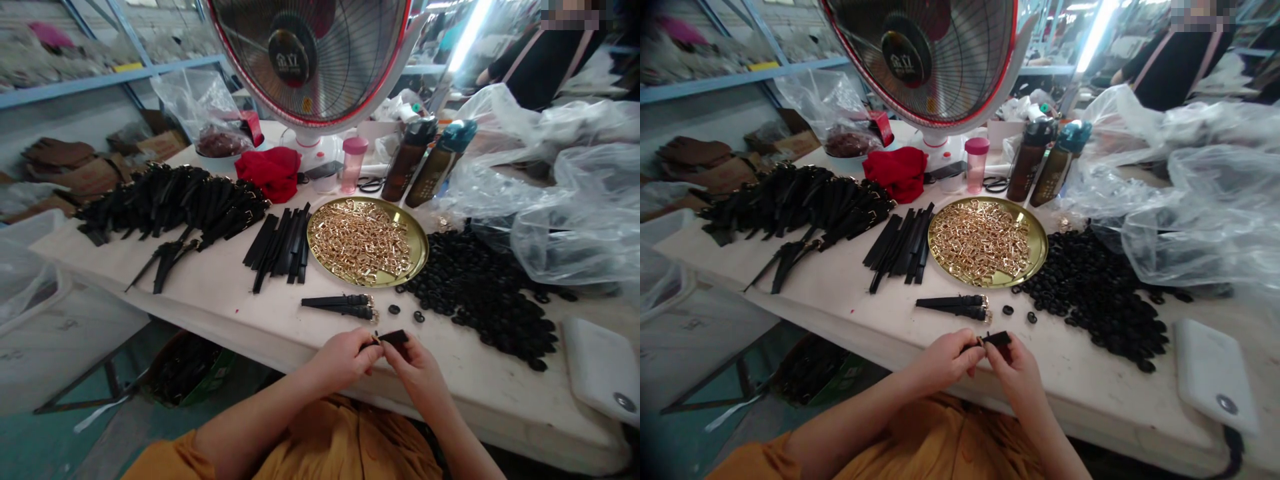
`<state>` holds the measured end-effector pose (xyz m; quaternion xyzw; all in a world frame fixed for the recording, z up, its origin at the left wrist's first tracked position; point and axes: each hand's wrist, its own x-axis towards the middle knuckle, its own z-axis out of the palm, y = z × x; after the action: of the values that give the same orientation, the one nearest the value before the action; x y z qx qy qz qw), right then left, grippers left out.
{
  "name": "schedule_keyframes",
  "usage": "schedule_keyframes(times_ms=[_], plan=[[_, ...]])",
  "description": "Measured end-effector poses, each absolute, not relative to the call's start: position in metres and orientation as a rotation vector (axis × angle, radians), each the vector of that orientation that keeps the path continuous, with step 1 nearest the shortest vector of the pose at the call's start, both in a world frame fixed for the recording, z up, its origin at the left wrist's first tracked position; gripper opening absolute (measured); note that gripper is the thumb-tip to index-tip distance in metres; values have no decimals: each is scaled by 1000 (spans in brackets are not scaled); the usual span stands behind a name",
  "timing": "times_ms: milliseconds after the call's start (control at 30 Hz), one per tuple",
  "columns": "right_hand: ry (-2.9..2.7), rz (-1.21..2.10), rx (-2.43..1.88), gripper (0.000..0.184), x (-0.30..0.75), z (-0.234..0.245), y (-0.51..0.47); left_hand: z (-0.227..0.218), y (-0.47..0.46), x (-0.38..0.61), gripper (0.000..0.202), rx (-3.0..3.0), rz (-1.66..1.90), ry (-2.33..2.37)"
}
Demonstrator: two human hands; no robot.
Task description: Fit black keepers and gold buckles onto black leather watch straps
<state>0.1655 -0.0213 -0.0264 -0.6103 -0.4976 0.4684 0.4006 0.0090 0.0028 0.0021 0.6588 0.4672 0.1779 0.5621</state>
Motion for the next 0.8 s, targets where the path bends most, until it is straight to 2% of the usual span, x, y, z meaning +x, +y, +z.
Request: schedule_keyframes(times_ms=[167,333,400,500,533,800], plan=[[-1389,1114,-1486,28,164,-16,-26,-6,6,10,33,1360,412,1139],[-1582,1056,-1507,31,190,-14,-21,-5,6,14,27,1598,508,1100],[-1607,860,-1634,31,214,-19,-6,-4,7,15,26,1612,489,1102],[-1787,167,-1929,31,253,-30,28,-4,8,17,23,1574,479,1127],[-1809,84,-1979,30,263,-33,40,-5,8,18,23,1570,479,1117],[-2008,-48,-1975,22,275,-47,74,-10,6,16,21,1503,490,1110]])
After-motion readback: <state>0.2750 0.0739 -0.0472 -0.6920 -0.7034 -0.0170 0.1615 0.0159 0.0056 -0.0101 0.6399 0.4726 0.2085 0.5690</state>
